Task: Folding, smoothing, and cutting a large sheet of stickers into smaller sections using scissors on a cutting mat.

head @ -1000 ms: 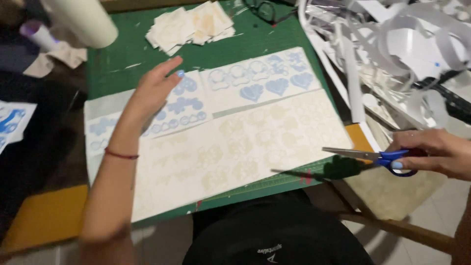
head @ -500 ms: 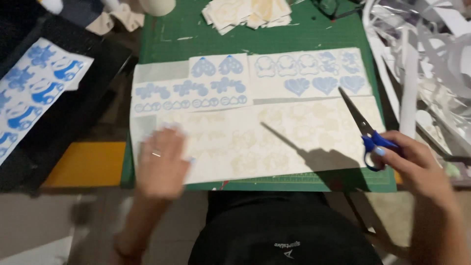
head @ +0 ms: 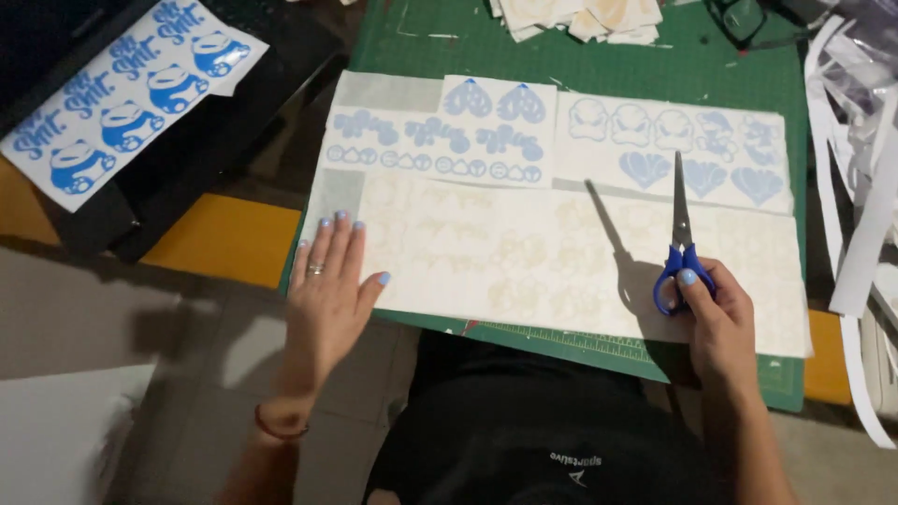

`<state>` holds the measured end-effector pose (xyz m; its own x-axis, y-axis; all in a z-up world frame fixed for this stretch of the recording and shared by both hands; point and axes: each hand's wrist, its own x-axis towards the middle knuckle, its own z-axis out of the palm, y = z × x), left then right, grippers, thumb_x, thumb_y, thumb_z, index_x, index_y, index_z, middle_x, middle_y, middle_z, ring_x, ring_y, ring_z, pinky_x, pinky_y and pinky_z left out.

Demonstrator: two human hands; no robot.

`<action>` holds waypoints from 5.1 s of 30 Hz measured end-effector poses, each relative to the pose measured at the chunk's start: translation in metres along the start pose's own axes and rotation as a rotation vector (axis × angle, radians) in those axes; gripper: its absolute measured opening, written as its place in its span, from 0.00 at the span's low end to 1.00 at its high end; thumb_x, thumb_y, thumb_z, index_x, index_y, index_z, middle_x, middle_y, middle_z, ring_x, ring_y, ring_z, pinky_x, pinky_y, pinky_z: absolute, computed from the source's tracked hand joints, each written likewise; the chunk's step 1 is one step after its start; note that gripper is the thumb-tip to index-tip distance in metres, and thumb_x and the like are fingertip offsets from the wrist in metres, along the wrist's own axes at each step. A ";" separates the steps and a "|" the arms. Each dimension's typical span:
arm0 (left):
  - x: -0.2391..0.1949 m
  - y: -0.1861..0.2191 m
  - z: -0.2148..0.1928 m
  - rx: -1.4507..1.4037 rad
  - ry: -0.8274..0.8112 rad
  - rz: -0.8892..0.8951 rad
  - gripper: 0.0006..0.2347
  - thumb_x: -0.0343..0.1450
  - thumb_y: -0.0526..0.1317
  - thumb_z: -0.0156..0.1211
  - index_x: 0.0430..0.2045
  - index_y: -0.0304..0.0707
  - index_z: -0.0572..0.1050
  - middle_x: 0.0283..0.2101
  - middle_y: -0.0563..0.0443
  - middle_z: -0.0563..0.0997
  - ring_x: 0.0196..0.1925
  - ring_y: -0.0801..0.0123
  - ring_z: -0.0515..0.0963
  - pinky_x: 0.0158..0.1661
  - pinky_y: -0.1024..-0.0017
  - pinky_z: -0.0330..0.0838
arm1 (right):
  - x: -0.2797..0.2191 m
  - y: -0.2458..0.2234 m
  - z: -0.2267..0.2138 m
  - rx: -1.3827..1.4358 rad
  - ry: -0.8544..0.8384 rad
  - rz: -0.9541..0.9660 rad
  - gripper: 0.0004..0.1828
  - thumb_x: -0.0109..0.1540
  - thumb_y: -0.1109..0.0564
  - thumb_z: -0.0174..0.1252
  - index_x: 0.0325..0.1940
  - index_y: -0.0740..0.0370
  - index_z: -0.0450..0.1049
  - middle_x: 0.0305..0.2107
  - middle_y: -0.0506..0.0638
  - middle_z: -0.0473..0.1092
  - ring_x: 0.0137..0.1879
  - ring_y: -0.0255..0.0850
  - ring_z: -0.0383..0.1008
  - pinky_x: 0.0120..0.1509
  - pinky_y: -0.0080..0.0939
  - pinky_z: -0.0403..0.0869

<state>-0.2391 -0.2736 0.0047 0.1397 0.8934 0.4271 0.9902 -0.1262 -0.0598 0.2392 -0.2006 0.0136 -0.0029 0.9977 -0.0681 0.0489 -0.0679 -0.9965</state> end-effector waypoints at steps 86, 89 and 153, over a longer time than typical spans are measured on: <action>0.268 0.174 0.097 -0.297 -0.586 0.498 0.35 0.82 0.65 0.30 0.82 0.44 0.48 0.86 0.50 0.44 0.87 0.55 0.40 0.81 0.43 0.34 | 0.000 -0.005 -0.006 0.206 0.167 -0.151 0.10 0.71 0.58 0.59 0.50 0.70 0.76 0.22 0.53 0.65 0.30 0.38 0.65 0.38 0.37 0.67; 0.266 0.174 0.100 -0.298 -0.587 0.493 0.35 0.82 0.66 0.30 0.82 0.45 0.48 0.86 0.50 0.45 0.87 0.56 0.41 0.81 0.43 0.35 | -0.002 -0.004 -0.009 0.198 0.169 -0.167 0.10 0.71 0.57 0.59 0.50 0.69 0.76 0.22 0.53 0.65 0.30 0.38 0.65 0.38 0.36 0.66; 0.259 -0.158 0.025 -0.559 -0.136 -0.214 0.07 0.81 0.35 0.59 0.50 0.39 0.83 0.45 0.44 0.86 0.47 0.59 0.81 0.46 0.60 0.69 | 0.000 -0.023 -0.053 0.152 0.330 -0.207 0.11 0.72 0.50 0.60 0.49 0.61 0.73 0.26 0.47 0.65 0.33 0.34 0.66 0.39 0.34 0.63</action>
<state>-0.3589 -0.0112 0.1019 -0.0271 0.9663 0.2560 0.8514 -0.1119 0.5125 0.2910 -0.1987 0.0386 0.3239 0.9372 0.1293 -0.0672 0.1591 -0.9850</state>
